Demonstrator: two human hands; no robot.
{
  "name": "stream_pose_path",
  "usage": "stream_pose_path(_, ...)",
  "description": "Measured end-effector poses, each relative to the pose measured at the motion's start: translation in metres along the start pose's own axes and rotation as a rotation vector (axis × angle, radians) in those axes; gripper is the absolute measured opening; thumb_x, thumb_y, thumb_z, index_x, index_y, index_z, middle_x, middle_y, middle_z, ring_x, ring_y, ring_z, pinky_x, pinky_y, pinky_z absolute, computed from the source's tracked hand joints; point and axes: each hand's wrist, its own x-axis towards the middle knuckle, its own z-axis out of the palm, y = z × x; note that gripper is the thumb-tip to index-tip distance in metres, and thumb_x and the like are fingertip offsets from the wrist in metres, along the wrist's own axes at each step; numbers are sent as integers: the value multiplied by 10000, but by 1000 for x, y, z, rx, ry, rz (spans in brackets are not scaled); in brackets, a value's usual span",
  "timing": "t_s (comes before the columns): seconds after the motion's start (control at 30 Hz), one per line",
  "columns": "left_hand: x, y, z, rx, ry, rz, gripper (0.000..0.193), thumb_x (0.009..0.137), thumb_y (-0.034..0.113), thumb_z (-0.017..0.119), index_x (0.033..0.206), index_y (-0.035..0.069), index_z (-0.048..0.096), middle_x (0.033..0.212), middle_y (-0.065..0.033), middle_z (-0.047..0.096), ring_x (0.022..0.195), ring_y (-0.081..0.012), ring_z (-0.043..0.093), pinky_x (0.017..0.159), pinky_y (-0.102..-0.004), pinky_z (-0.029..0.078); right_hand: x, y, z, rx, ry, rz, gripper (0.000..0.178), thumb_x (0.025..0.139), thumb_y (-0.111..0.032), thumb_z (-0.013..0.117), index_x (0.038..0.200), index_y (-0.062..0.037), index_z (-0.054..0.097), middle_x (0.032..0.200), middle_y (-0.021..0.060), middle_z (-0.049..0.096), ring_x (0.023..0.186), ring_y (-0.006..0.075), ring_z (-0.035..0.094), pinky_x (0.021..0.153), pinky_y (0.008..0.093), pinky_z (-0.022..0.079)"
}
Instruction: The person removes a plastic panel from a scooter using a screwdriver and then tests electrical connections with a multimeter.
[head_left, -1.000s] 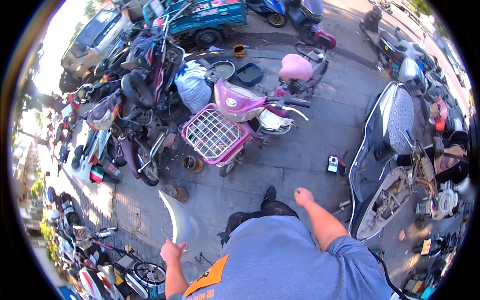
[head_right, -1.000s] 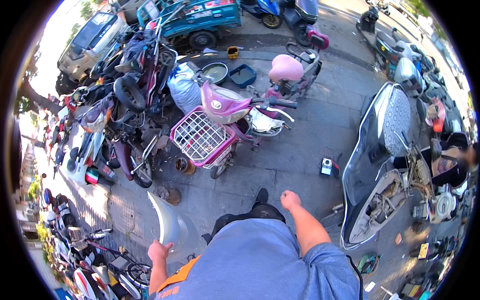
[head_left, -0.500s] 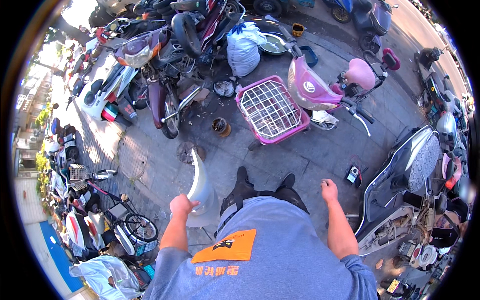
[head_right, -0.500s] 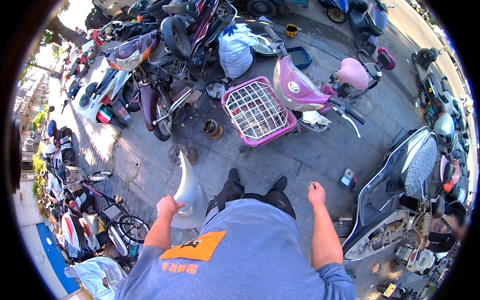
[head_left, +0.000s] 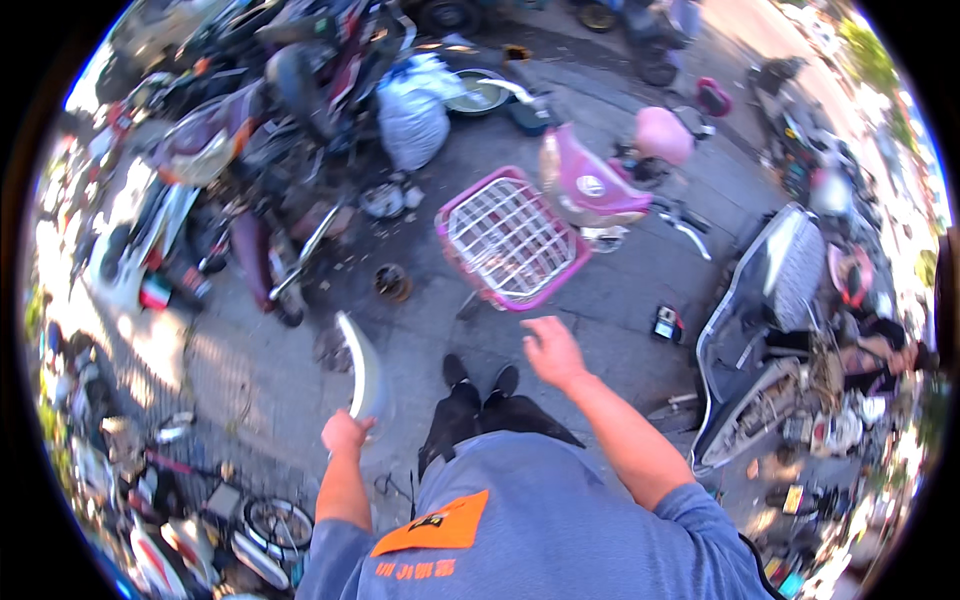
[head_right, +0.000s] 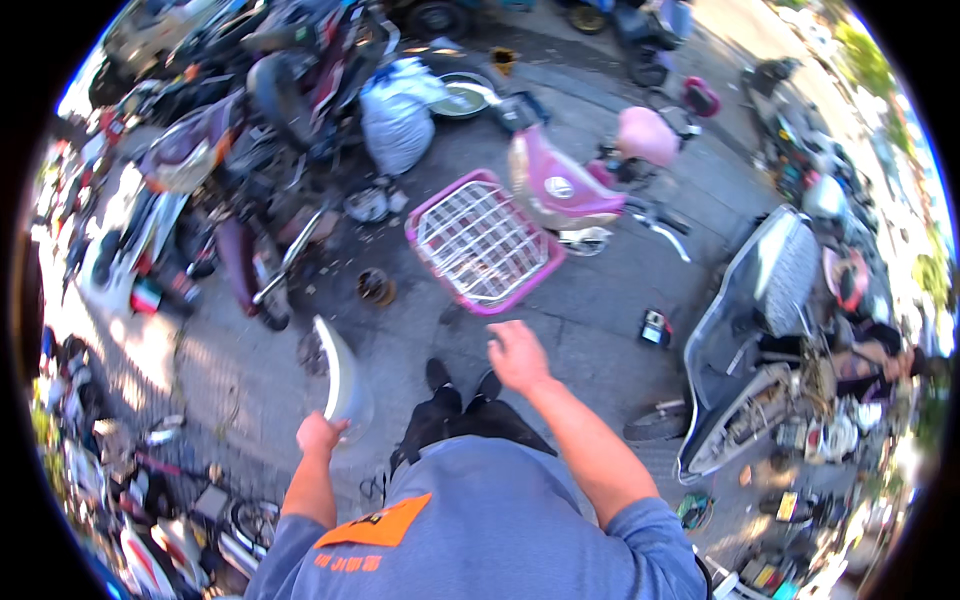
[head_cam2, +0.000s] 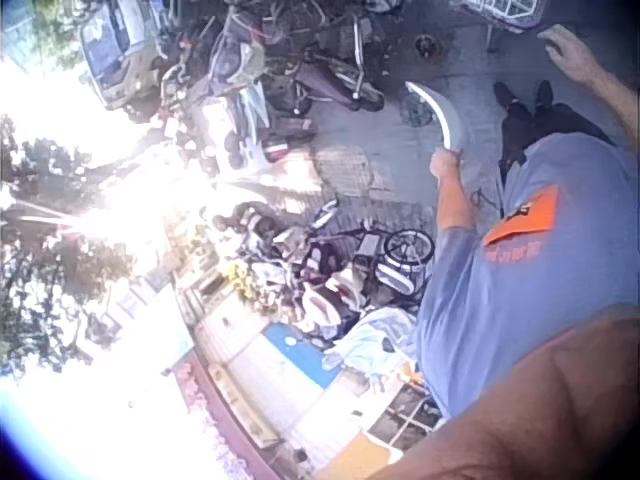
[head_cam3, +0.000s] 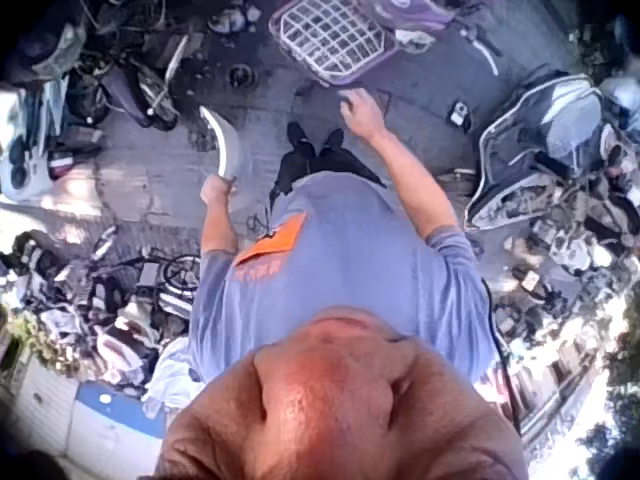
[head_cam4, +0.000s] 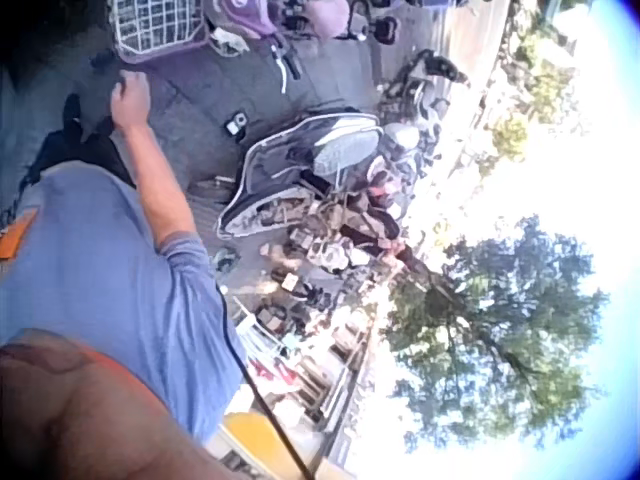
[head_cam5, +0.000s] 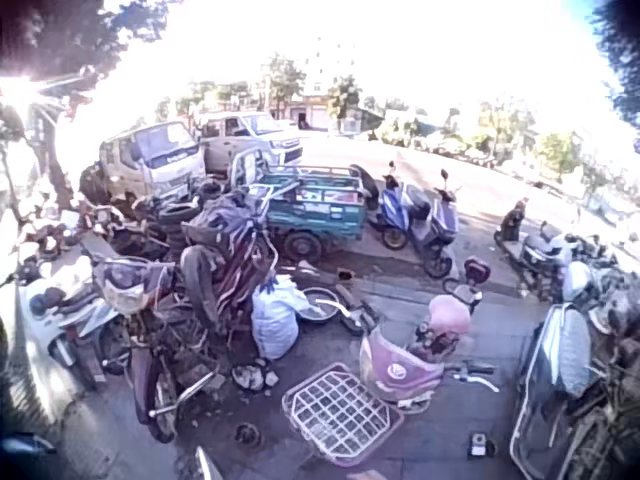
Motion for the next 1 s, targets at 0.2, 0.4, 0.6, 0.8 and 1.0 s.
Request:
stream_pose_path(0.2, -5, -2, -4, -25, 147, 14, 754, 757, 641, 935, 1132, 13, 753, 1124, -227, 809, 1075, -427, 778, 917, -522, 614, -5, 7, 22, 14, -47, 46, 365, 990, -218, 700, 1327, -75, 712, 1287, 200, 663, 1250, 426, 632, 1089, 505, 529)
stream_pose_path(0.4, 16, 10, -44, -63, 184, -39, 733, 755, 620, 942, 1120, 8, 769, 1145, -235, 810, 1100, -422, 781, 938, -527, 611, -6, 10, 33, 18, -77, 97, 416, 988, -210, 703, 1380, -71, 695, 1423, 193, 606, 1348, 405, 586, 1158, 492, 502)
stream_pose_path(0.6, 84, 1, -57, -142, 170, -39, 726, 772, 614, 934, 1138, 7, 778, 1161, -235, 809, 1108, -431, 778, 951, -539, 603, 21, -12, 49, -144, -62, 192, 589, 983, -267, 721, 1528, -103, 569, 1450, 245, 535, 1355, 448, 562, 1164, 513, 497)
stream_pose_path(0.8, 185, -10, -63, -208, 97, -48, 710, 797, 611, 920, 1149, 11, 781, 1191, -234, 804, 1124, -432, 773, 965, -530, 598, 56, -60, 61, -151, -44, 553, 831, 1003, -362, 730, 1696, -147, 323, 1403, 290, 509, 1317, 499, 579, 1115, 563, 527)
stream_pose_path(1.0, 270, -17, -57, -234, 36, -57, 662, 854, 566, 899, 1209, 34, 727, 1194, -217, 805, 1128, -429, 769, 961, -539, 591, 97, -80, 86, -410, -152, 861, 848, 990, -425, 739, 1672, -116, 339, 1460, 304, 450, 1321, 509, 584, 1100, 575, 536)
